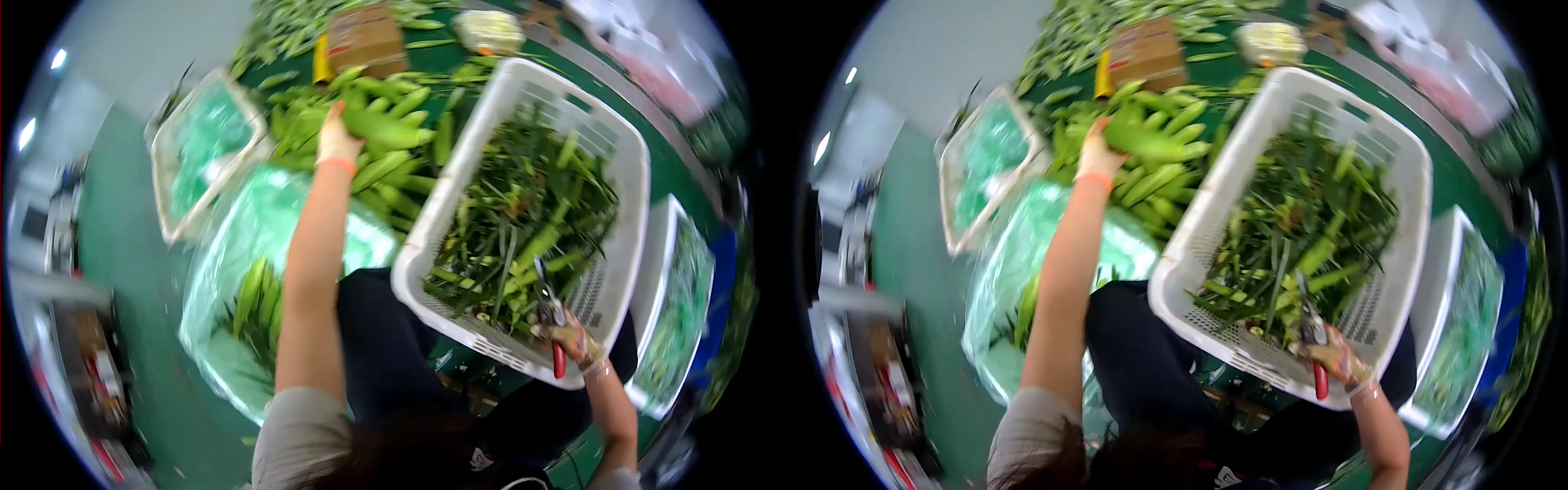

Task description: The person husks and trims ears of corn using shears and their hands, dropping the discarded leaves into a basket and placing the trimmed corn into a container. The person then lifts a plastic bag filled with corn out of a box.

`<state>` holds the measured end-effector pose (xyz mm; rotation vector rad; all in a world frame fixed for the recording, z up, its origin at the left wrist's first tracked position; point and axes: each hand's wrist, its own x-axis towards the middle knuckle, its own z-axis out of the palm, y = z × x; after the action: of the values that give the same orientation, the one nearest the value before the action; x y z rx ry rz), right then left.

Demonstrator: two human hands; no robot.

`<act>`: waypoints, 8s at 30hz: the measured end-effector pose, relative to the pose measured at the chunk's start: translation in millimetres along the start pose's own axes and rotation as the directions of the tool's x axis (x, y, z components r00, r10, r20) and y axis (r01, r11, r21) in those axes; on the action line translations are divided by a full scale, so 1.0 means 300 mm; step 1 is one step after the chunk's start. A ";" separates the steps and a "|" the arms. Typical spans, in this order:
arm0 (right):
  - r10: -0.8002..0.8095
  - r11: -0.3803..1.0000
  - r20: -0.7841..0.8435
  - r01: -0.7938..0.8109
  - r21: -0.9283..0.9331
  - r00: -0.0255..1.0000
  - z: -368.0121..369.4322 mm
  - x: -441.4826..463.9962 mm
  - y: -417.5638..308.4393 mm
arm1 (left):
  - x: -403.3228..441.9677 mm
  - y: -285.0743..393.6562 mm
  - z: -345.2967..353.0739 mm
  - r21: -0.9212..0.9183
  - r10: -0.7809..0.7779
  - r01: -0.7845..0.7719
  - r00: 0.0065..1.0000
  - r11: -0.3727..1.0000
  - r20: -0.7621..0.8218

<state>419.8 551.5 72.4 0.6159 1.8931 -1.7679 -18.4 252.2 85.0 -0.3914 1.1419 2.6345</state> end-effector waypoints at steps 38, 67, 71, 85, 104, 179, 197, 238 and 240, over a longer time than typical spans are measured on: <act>-0.139 0.636 0.046 0.124 -0.762 0.989 0.277 -0.038 -0.401 | -0.790 0.201 -0.807 0.980 0.554 -0.121 0.811 -0.157 0.189; -0.416 0.904 -0.293 0.355 -0.240 0.861 -0.009 -0.099 -0.241 | -0.730 -0.235 0.472 -0.128 -0.302 -0.861 0.031 -0.492 0.953; -0.548 0.831 -0.463 0.392 -0.394 0.697 0.098 -0.088 -0.195 | -0.802 -0.362 0.422 0.269 0.344 -0.830 0.100 -0.488 0.934; -0.356 0.909 -0.531 0.154 -0.386 0.769 0.106 -0.101 -0.185 | -0.576 -0.326 0.230 0.298 -0.337 0.245 0.887 0.923 0.315; -0.232 0.970 0.052 0.227 0.083 0.971 0.031 0.081 -0.240 | -0.728 -0.394 0.219 0.474 -0.185 -0.751 0.603 -0.460 0.776; 0.278 0.955 -0.273 -0.295 -0.025 0.921 0.095 0.035 0.047 | -0.558 0.232 -1.796 0.877 0.186 0.464 0.879 -0.122 -0.439; -0.006 0.988 -0.384 -0.053 -0.144 0.923 0.011 -0.208 0.049 | -0.890 0.203 -1.087 0.552 0.226 0.481 0.855 -0.681 -0.466; -0.512 0.856 -0.526 0.351 -0.379 0.679 -0.117 -0.045 -0.207 | -0.693 -0.066 0.563 0.501 -0.748 -0.818 0.516 -0.284 0.418; -0.452 0.882 -0.500 0.284 -0.376 0.739 -0.075 -0.117 -0.333 | -0.753 -0.077 0.621 0.429 -0.767 -0.846 0.494 -0.315 0.410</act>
<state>384.9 567.2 173.6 0.7684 2.8050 -1.5925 172.8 379.1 268.2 1.4275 2.1351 0.0927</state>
